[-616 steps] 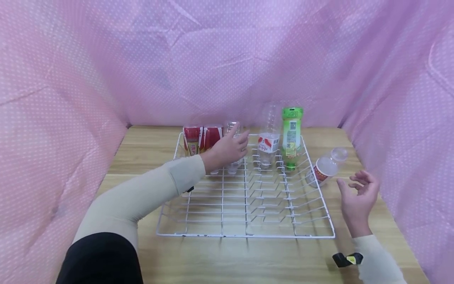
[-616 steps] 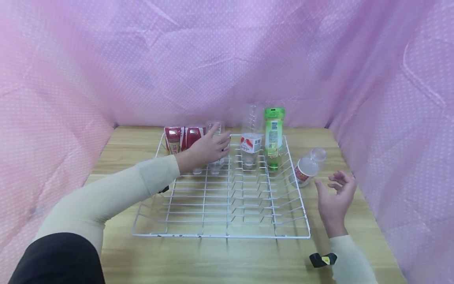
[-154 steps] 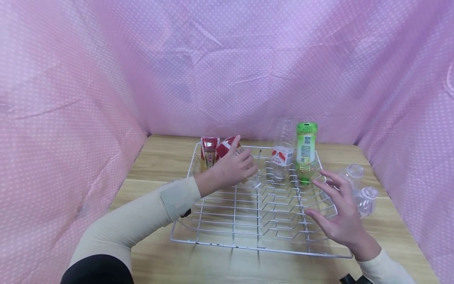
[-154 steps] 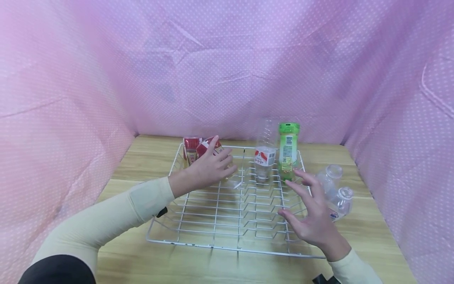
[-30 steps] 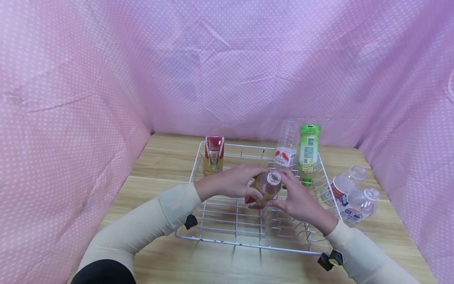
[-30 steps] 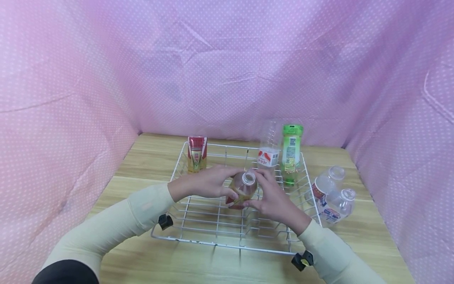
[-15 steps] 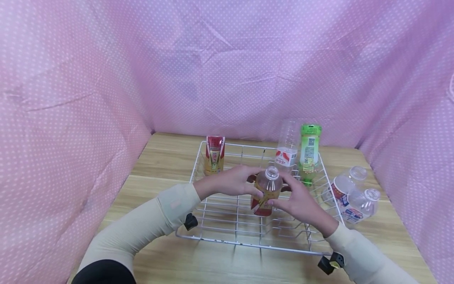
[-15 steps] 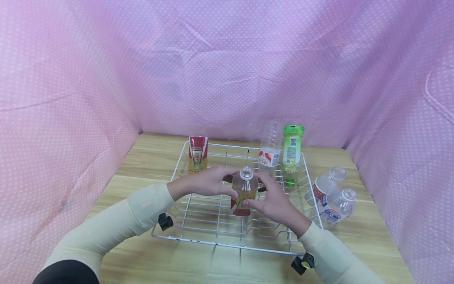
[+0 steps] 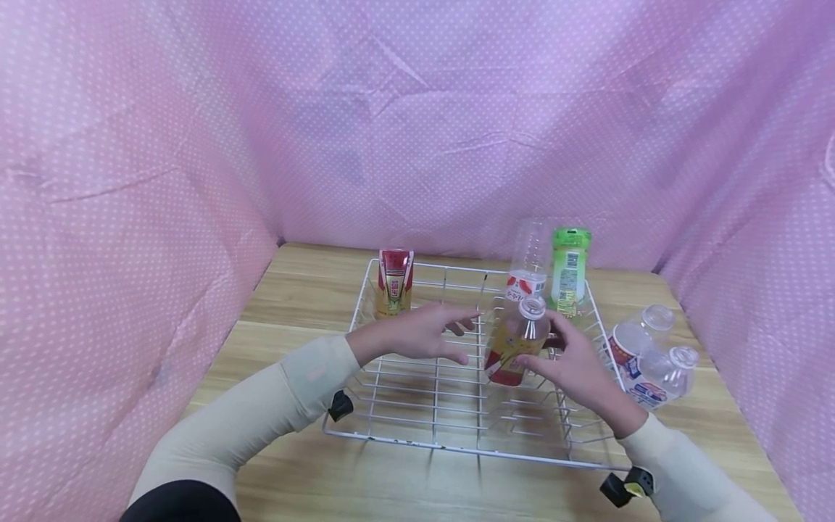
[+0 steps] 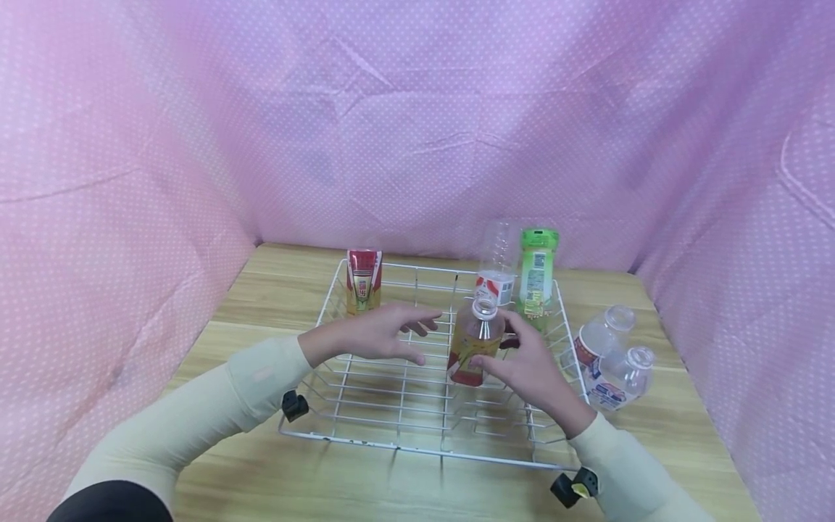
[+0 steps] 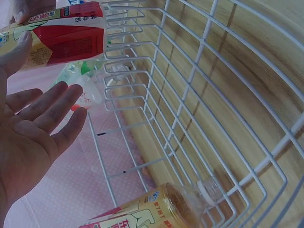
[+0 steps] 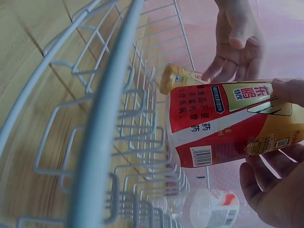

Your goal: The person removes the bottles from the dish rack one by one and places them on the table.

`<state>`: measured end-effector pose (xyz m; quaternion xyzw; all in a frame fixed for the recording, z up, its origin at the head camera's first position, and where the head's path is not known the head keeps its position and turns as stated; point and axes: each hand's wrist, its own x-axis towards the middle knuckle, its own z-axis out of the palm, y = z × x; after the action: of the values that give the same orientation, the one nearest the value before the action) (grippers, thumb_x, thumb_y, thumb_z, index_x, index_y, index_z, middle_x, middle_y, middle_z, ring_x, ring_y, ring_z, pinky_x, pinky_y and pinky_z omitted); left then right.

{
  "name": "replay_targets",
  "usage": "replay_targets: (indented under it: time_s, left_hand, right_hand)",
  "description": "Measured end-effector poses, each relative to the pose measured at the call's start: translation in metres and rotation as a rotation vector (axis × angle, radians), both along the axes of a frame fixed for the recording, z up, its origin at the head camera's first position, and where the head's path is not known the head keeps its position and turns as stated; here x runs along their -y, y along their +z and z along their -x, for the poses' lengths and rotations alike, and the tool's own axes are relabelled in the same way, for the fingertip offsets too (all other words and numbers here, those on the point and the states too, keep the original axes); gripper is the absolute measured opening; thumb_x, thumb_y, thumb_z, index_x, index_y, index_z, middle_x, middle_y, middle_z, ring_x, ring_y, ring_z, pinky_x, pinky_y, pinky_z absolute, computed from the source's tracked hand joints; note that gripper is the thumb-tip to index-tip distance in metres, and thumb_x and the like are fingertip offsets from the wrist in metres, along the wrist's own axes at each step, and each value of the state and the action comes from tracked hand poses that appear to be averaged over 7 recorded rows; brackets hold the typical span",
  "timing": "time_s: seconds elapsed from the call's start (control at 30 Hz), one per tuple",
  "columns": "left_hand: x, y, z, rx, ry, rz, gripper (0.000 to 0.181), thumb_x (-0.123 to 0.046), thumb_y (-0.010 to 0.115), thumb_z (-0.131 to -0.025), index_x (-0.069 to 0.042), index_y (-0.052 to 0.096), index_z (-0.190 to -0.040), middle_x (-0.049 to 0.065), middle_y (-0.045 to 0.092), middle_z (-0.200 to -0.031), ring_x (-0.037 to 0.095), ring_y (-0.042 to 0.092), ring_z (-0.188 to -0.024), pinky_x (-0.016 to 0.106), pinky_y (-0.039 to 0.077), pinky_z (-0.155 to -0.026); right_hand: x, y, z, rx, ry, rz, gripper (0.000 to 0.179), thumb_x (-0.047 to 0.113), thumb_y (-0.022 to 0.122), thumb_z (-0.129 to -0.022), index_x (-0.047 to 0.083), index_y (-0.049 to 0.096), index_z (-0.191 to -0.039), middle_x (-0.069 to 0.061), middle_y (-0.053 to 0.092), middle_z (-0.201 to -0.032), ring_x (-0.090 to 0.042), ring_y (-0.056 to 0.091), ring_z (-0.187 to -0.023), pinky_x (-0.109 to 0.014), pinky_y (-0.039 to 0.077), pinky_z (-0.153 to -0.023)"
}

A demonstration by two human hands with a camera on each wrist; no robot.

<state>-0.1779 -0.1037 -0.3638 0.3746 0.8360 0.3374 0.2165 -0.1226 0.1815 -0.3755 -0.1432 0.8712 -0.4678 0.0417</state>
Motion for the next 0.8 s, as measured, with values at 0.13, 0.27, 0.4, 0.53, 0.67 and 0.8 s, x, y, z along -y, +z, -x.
replay_targets:
  time_s: [0.13, 0.27, 0.4, 0.53, 0.67, 0.8]
  left_hand:
    - [0.003, 0.002, -0.001, -0.020, 0.019, 0.032, 0.080, -0.038, 0.076, -0.091, -0.009, 0.038, -0.155, 0.008, 0.059, -0.141, 0.020, 0.061, -0.123, 0.039, 0.048, -0.104]
    - [0.003, 0.005, -0.003, -0.026, 0.025, 0.046, 0.080, -0.038, 0.076, -0.091, -0.009, 0.038, -0.155, 0.006, 0.060, -0.140, 0.019, 0.061, -0.122, 0.037, 0.048, -0.104]
    - [0.004, 0.007, -0.004, -0.027, 0.026, 0.058, 0.080, -0.037, 0.075, -0.092, -0.009, 0.037, -0.156, 0.007, 0.060, -0.140, 0.022, 0.061, -0.123, 0.036, 0.048, -0.104]
    - [0.006, 0.006, -0.004, -0.024, 0.039, 0.071, 0.079, -0.037, 0.075, -0.092, -0.011, 0.037, -0.156, 0.005, 0.060, -0.140, 0.019, 0.061, -0.122, 0.036, 0.048, -0.103]
    - [0.009, 0.004, -0.004, -0.010, 0.053, 0.079, 0.079, -0.036, 0.076, -0.092, -0.011, 0.037, -0.156, 0.004, 0.060, -0.140, 0.020, 0.061, -0.123, 0.036, 0.048, -0.103]
    - [0.012, 0.003, -0.003, 0.001, 0.058, 0.086, 0.079, -0.035, 0.076, -0.092, -0.011, 0.037, -0.156, 0.004, 0.059, -0.141, 0.021, 0.060, -0.124, 0.036, 0.048, -0.104]
  right_hand:
    - [-0.006, 0.002, 0.000, -0.007, -0.009, 0.005, 0.071, 0.022, 0.082, -0.087, 0.005, 0.046, -0.146, -0.020, 0.059, -0.131, -0.037, 0.062, -0.109, -0.050, 0.053, -0.089]
    - [-0.010, 0.006, -0.001, -0.024, -0.019, 0.019, 0.069, 0.021, 0.082, -0.087, 0.008, 0.048, -0.145, -0.019, 0.060, -0.132, -0.037, 0.062, -0.111, -0.043, 0.055, -0.089]
    - [-0.016, 0.008, -0.002, -0.074, -0.040, 0.005, 0.068, 0.019, 0.083, -0.085, 0.007, 0.050, -0.143, -0.018, 0.061, -0.131, -0.036, 0.062, -0.110, -0.029, 0.054, -0.086]
    - [-0.024, 0.010, -0.003, -0.097, -0.059, 0.013, 0.066, 0.016, 0.083, -0.085, 0.008, 0.051, -0.142, -0.018, 0.061, -0.130, -0.032, 0.062, -0.108, -0.024, 0.055, -0.083]
    - [-0.033, 0.011, -0.007, -0.114, -0.086, 0.034, 0.062, 0.011, 0.082, -0.085, 0.006, 0.052, -0.139, -0.016, 0.062, -0.126, -0.022, 0.063, -0.103, -0.022, 0.055, -0.078]
    - [-0.043, 0.011, -0.011, -0.162, -0.125, 0.045, 0.060, 0.005, 0.082, -0.083, 0.002, 0.053, -0.136, -0.008, 0.062, -0.120, -0.007, 0.062, -0.097, -0.019, 0.054, -0.077]
